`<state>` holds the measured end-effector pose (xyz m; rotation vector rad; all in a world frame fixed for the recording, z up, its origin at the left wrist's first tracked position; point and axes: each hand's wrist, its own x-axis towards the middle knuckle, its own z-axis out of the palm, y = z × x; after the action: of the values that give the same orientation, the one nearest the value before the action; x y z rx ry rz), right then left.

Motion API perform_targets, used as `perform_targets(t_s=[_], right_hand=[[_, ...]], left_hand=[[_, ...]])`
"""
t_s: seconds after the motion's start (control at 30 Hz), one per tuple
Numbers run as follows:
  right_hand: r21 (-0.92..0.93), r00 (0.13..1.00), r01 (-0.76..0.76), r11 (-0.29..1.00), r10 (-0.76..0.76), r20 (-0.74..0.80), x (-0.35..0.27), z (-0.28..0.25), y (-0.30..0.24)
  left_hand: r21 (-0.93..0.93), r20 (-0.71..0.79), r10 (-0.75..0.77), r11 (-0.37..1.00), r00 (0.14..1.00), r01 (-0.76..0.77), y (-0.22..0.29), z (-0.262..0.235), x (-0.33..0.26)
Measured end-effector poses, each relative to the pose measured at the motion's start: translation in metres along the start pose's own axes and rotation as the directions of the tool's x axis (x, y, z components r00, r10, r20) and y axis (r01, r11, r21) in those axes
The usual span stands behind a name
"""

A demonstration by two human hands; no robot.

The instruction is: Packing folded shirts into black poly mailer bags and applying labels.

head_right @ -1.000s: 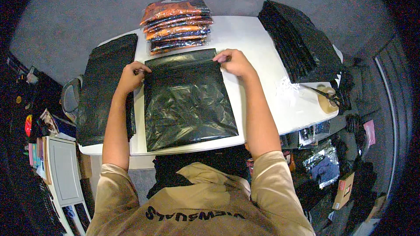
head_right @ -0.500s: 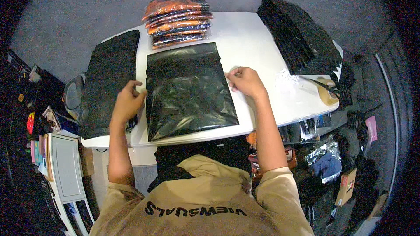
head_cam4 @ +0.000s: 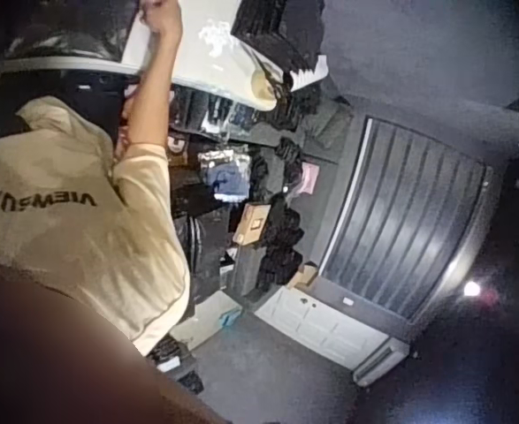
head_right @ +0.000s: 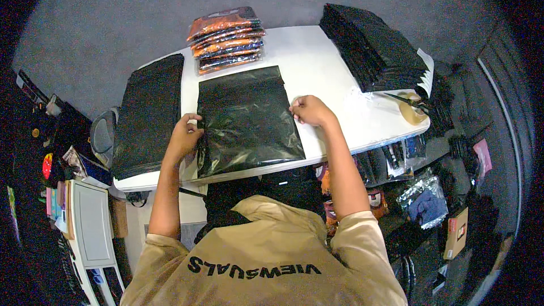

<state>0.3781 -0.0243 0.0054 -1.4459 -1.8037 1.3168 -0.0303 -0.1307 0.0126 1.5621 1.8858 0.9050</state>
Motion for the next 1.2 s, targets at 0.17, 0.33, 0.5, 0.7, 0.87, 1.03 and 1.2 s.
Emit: perform_targets(t_s=[0.17,0.33,0.5,0.7,0.87,1.03,1.2], right_hand=[[-0.004,0.998,-0.065,0.998,0.065,-0.009,-0.007,-0.013,0.005],[-0.447,0.949,0.180,0.876,-0.274,-0.156,0.026,-0.019,-0.009],[-0.085,0.904,0.372,0.924,-0.381,-0.193,0.079,-0.025,0.005],[-0.319,0.872,0.401,0.859,-0.465,-0.154,0.079,-0.015,-0.001],[-0.379,0.845,0.406,0.832,-0.500,-0.192,0.072,-0.015,-0.002],[-0.377,0.850,0.383,0.843,-0.482,-0.212,0.071,-0.017,0.004],[-0.325,0.864,0.385,0.864,-0.461,-0.203,0.070,-0.016,0.006]], left_hand=[[-0.099,0.140,-0.131,0.984,0.981,0.146,0.027,-0.013,-0.008],[0.255,-0.040,0.131,0.960,0.991,-0.117,0.031,-0.037,0.026],[0.276,0.115,0.447,0.843,0.887,-0.461,0.016,-0.029,0.085],[0.239,0.063,0.525,0.818,0.849,-0.523,-0.008,-0.024,0.092],[0.251,0.011,0.543,0.811,0.840,-0.528,-0.012,-0.022,0.093],[0.249,0.005,0.535,0.818,0.845,-0.519,-0.011,-0.018,0.092],[0.222,-0.027,0.513,0.840,0.858,-0.495,-0.011,-0.018,0.088]])
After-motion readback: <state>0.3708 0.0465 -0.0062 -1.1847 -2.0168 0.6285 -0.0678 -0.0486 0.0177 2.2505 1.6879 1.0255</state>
